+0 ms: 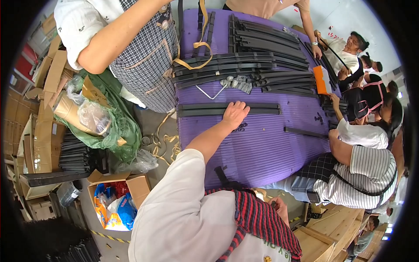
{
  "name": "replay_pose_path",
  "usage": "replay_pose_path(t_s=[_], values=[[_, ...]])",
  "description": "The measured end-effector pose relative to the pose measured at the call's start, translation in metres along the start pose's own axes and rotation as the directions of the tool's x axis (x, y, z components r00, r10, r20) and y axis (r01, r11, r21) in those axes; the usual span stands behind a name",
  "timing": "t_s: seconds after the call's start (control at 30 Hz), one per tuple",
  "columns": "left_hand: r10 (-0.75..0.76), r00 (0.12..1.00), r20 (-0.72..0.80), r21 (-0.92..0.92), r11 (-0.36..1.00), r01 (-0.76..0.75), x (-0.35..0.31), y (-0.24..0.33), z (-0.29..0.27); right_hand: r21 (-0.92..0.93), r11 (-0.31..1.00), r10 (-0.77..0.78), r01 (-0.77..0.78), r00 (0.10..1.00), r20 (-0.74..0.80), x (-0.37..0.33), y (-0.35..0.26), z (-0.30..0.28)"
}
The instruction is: Applying adhesive tape to small black plastic components at a work table.
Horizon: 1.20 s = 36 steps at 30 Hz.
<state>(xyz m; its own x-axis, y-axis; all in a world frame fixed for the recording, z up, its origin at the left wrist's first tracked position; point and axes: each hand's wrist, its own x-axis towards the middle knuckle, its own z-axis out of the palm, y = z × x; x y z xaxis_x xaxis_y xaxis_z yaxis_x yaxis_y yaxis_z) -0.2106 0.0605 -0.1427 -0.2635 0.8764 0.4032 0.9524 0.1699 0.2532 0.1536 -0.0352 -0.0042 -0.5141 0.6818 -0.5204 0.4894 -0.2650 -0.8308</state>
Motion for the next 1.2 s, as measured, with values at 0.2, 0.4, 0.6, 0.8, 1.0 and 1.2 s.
replay_pose_path(t_s=[0.2, 0.4, 0.6, 0.8, 1.0, 1.2], values=[[0.004, 1.0, 0.01, 0.019, 1.0, -0.005, -0.002, 0.002, -0.003, 0.173, 0.984, 0.037, -0.052, 0.995, 0.089, 0.0, -0.012, 0.0], [-0.016, 0.997, 0.081, 0.088, 0.996, 0.009, -0.008, 0.007, -0.006, 0.208, 0.973, -0.108, 0.096, 0.993, 0.048, 0.031, -0.014, -0.037], [0.013, 0.997, 0.074, 0.186, 0.982, -0.026, -0.005, 0.02, -0.009, 0.203, 0.962, -0.173, 0.184, 0.982, -0.071, 0.082, -0.004, -0.061], [0.056, 0.995, 0.077, 0.303, 0.95, -0.077, -0.007, 0.016, -0.014, 0.1, 0.946, -0.312, 0.307, 0.949, 0.044, 0.12, -0.001, -0.074], [0.083, 0.99, 0.111, 0.303, 0.946, -0.113, -0.001, 0.02, -0.019, 0.296, 0.901, -0.303, 0.318, 0.948, -0.095, 0.152, 0.0, -0.094], [0.101, 0.986, 0.129, 0.313, 0.94, -0.137, 0.0, 0.021, -0.019, 0.22, 0.921, -0.283, 0.322, 0.94, -0.19, 0.191, -0.002, -0.091]])
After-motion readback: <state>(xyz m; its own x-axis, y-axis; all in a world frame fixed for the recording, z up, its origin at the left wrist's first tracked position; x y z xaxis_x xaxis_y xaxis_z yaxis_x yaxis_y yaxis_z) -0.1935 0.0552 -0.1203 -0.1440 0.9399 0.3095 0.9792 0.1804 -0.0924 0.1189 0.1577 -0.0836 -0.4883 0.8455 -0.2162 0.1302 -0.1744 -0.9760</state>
